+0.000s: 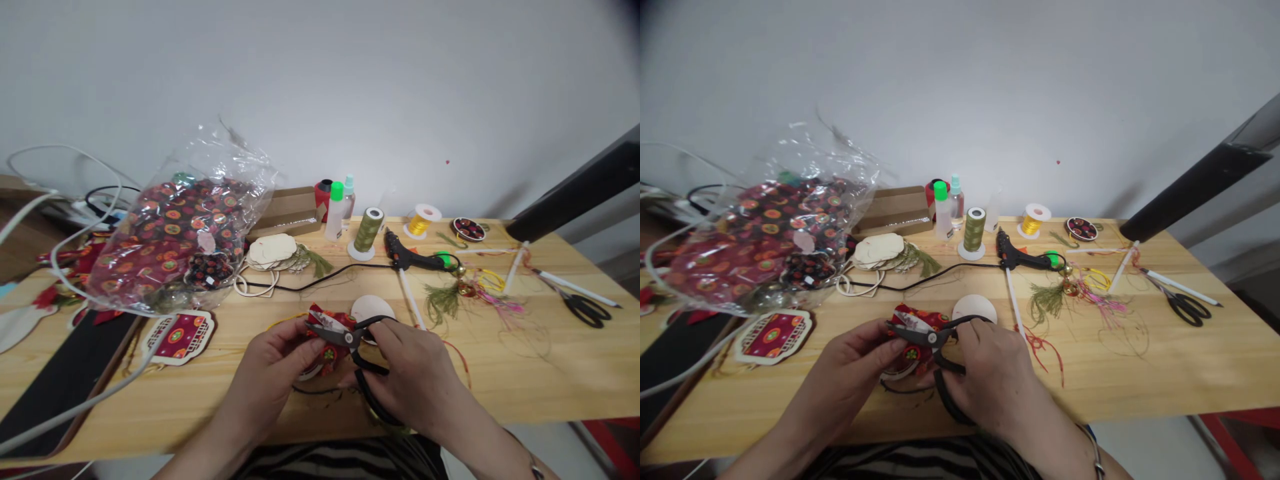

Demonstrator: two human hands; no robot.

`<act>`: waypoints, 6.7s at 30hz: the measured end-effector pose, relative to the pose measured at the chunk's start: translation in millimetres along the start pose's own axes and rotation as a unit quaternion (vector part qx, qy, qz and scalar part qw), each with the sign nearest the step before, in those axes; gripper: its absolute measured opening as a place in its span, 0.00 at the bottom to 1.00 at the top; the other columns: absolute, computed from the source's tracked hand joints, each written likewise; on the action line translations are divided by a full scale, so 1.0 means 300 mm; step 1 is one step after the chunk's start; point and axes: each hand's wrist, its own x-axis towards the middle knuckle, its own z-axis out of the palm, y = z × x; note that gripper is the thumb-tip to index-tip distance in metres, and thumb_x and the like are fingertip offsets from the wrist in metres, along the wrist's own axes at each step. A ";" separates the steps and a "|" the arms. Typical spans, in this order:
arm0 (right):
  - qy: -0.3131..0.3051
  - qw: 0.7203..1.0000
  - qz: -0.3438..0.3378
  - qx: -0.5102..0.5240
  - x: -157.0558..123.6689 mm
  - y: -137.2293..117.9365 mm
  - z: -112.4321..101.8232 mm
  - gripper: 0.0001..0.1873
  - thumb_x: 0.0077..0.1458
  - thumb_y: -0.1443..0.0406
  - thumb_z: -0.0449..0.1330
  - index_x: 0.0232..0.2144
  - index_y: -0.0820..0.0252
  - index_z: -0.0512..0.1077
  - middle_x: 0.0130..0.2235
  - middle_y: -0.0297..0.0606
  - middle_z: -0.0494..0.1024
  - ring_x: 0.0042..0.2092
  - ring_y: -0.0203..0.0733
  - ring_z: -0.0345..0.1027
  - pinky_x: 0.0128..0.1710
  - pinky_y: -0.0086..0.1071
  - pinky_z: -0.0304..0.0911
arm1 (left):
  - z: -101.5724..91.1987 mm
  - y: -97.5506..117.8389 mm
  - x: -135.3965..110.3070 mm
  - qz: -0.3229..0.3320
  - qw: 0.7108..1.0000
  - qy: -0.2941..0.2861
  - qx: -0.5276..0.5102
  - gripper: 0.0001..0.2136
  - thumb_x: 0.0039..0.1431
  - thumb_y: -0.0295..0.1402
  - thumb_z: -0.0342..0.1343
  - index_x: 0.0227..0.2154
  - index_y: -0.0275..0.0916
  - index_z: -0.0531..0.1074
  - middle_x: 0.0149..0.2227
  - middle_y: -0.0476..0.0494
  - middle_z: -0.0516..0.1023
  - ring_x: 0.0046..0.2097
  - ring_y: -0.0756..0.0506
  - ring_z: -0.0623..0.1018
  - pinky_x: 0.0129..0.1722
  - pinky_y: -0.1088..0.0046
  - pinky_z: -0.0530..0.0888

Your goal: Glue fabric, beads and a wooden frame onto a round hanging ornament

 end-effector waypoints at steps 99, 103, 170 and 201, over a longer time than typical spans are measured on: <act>0.013 0.998 -0.052 -0.022 -0.014 0.004 -0.004 0.12 0.44 0.63 0.65 0.27 0.59 0.65 0.25 0.34 0.73 0.27 0.41 0.67 0.24 0.32 0.51 | -0.012 -0.003 0.001 -0.037 0.992 -0.015 -0.119 0.10 0.45 0.32 0.66 0.32 0.34 0.80 0.30 0.41 0.81 0.26 0.51 0.76 0.28 0.78 0.72; 0.013 0.998 -0.055 -0.036 -0.017 0.008 -0.004 0.10 0.43 0.66 0.62 0.28 0.58 0.64 0.26 0.34 0.74 0.27 0.41 0.67 0.25 0.32 0.51 | -0.013 0.001 0.000 -0.030 0.994 -0.022 -0.107 0.09 0.46 0.32 0.66 0.32 0.35 0.80 0.30 0.41 0.81 0.25 0.52 0.75 0.28 0.78 0.72; -0.040 0.730 0.292 0.617 0.130 -0.070 0.036 0.20 0.42 0.55 0.66 0.23 0.58 0.60 0.19 0.26 0.65 0.18 0.29 0.55 0.18 0.25 0.49 | -0.045 0.002 -0.036 0.044 0.984 0.016 -0.172 0.06 0.48 0.29 0.65 0.31 0.38 0.78 0.32 0.44 0.82 0.34 0.46 0.79 0.37 0.70 0.75; -0.119 0.822 0.174 0.530 0.146 -0.062 -0.002 0.09 0.44 0.67 0.63 0.26 0.60 0.64 0.23 0.26 0.65 0.23 0.30 0.58 0.22 0.23 0.57 | -0.046 0.039 -0.020 -0.094 0.979 -0.061 -0.172 0.21 0.38 0.29 0.70 0.39 0.35 0.77 0.36 0.38 0.81 0.33 0.43 0.80 0.36 0.67 0.75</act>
